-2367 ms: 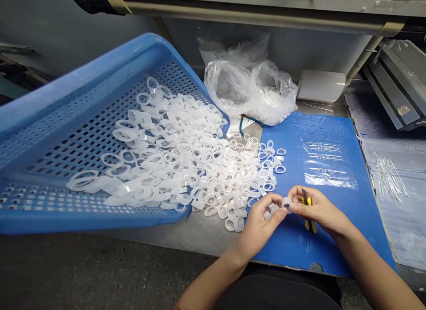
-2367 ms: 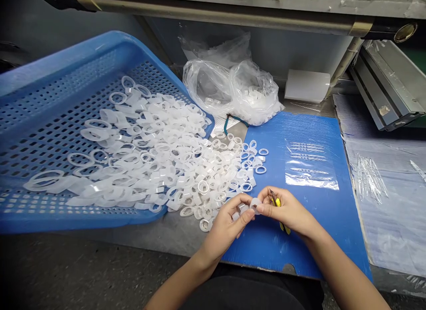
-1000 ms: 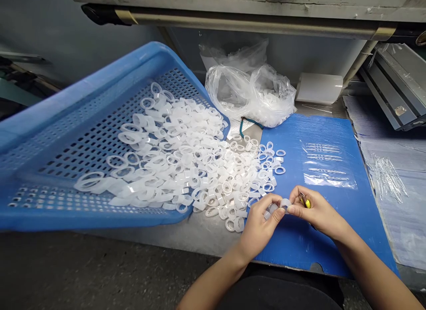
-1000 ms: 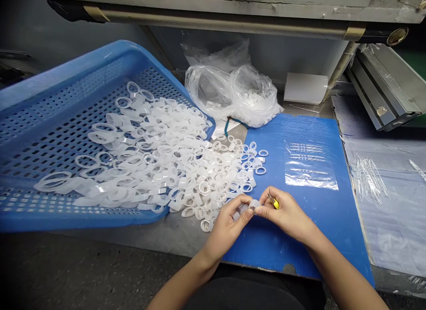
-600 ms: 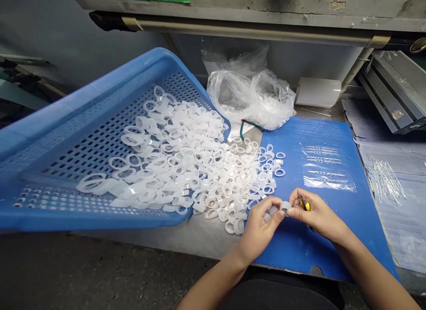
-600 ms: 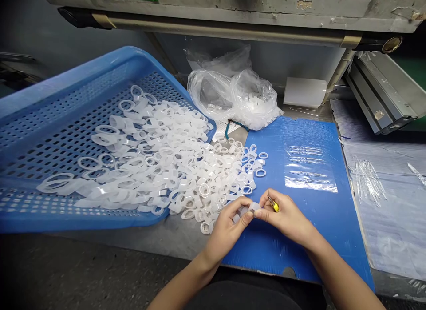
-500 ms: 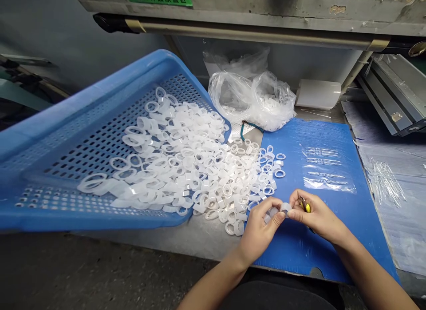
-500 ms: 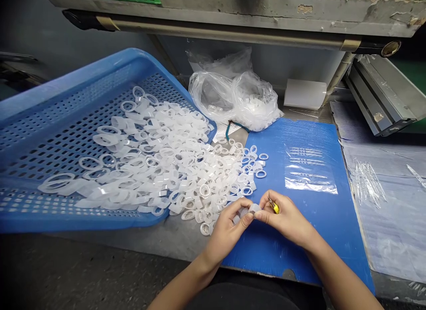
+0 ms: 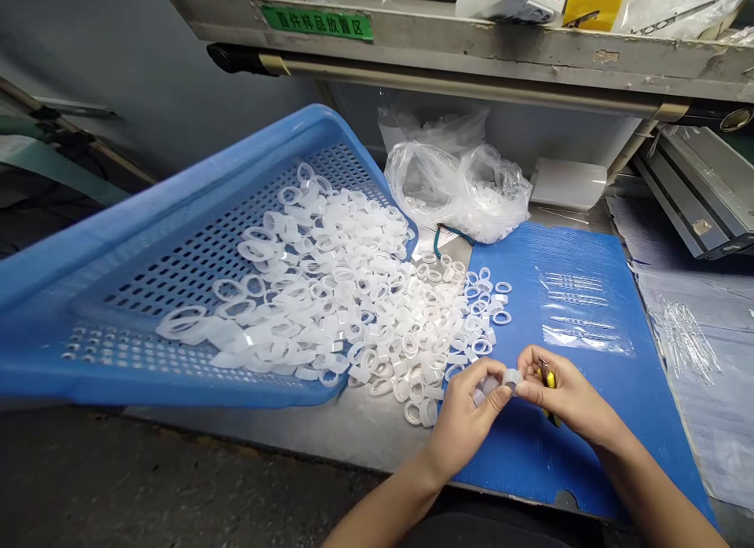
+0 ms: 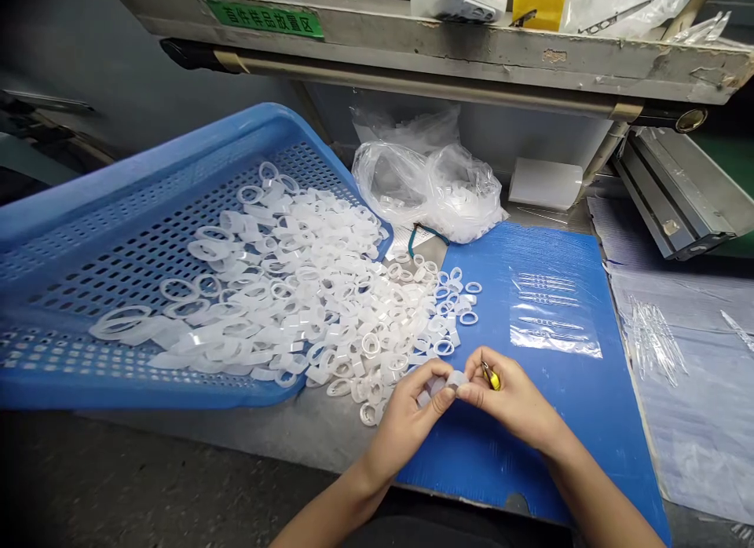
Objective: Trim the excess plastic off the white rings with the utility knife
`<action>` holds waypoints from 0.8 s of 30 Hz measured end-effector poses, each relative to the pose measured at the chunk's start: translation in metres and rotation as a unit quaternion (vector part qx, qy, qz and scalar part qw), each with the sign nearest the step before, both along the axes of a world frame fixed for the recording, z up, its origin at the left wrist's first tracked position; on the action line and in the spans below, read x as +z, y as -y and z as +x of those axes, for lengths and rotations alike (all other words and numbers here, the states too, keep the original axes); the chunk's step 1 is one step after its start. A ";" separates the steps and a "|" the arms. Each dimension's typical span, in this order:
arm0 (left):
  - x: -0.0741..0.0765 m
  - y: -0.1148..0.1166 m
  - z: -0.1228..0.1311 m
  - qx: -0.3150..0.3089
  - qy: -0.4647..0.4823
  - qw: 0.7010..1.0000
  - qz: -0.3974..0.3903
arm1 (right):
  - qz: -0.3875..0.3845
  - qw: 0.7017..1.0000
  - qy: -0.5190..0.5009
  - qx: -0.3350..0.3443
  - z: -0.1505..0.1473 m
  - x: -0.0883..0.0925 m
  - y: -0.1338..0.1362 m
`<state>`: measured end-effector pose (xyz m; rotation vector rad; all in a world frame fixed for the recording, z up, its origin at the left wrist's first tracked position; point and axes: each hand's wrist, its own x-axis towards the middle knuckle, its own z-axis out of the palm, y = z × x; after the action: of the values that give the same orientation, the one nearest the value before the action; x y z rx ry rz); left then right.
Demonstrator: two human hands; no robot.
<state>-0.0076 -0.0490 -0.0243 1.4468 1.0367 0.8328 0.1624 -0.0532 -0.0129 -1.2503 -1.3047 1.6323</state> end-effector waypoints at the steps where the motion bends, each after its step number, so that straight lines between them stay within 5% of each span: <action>1: 0.000 0.000 0.000 0.000 0.003 1.000 -0.001 | 0.001 1.000 0.000 -0.002 0.000 0.000 0.000; 24: -0.005 -0.001 -0.004 0.000 0.025 1.000 -0.007 | 0.015 1.000 0.021 0.004 -0.003 0.005 -0.003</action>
<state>-0.0117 -0.0484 -0.0296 1.4075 1.0024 0.8573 0.1592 -0.0503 -0.0080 -1.2691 -1.3565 1.5953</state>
